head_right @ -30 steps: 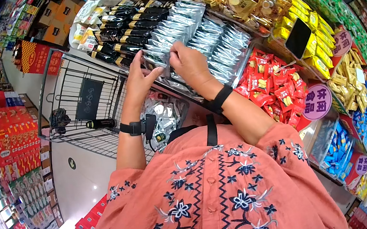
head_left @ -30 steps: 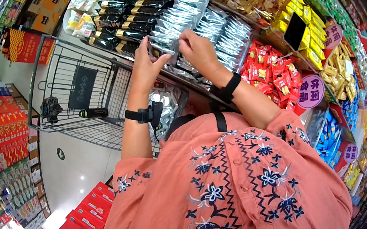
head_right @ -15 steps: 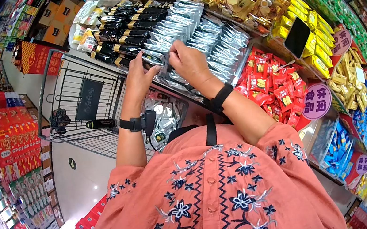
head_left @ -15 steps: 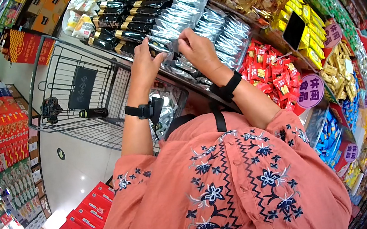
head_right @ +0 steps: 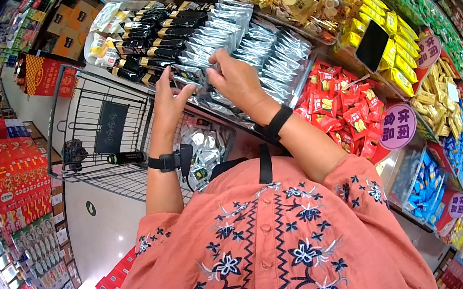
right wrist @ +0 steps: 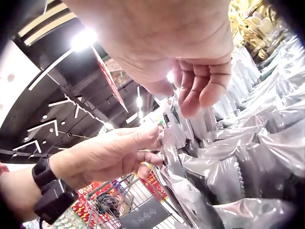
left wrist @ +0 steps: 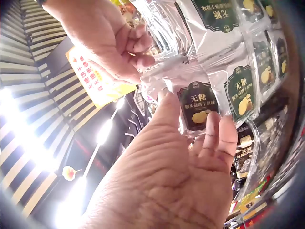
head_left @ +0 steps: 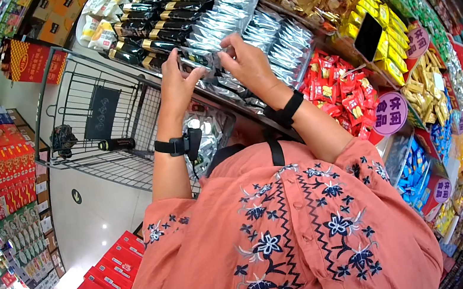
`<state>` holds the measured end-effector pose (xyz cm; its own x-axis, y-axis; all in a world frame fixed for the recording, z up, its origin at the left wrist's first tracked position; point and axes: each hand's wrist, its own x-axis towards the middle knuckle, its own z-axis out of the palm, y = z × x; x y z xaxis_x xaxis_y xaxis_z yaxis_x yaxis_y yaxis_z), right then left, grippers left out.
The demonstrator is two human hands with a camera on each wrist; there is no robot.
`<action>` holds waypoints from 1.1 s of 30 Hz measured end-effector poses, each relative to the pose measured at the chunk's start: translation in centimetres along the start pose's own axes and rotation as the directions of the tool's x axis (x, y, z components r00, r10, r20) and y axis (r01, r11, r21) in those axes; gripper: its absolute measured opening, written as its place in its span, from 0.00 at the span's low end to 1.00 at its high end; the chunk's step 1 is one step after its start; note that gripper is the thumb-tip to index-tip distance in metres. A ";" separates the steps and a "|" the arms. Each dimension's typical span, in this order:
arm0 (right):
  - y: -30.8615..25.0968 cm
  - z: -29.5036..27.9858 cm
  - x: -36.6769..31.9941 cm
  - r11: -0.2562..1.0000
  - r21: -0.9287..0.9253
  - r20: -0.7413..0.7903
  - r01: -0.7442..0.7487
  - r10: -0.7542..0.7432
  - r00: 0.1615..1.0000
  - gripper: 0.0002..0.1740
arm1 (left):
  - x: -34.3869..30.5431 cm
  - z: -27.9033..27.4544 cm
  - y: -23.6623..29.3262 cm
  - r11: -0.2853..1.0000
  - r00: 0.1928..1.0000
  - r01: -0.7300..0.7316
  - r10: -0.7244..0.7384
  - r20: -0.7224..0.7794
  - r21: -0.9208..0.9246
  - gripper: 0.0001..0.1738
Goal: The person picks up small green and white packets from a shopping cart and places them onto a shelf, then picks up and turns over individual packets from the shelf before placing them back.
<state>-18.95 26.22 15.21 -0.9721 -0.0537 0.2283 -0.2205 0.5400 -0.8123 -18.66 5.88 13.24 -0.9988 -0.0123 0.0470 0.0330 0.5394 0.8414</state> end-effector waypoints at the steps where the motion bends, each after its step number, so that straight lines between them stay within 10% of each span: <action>1: 0.0 0.1 0.0 1.000 -0.005 0.002 0.016 -0.016 1.000 0.10 | 0.0 0.0 -0.1 1.000 1.000 -0.007 0.007 -0.009 -0.003 0.48; 33: 0.9 -1.0 -0.6 0.994 0.104 0.009 0.020 -0.021 1.000 0.07 | -3.1 -0.5 -4.8 0.978 0.990 0.071 -0.094 -0.109 -0.195 0.31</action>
<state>-18.51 27.57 14.90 -0.9680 -0.0726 0.2404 -0.2470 0.4483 -0.8591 -15.71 2.93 9.36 -0.9876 -0.1545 0.0262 -0.0320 0.3626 0.9314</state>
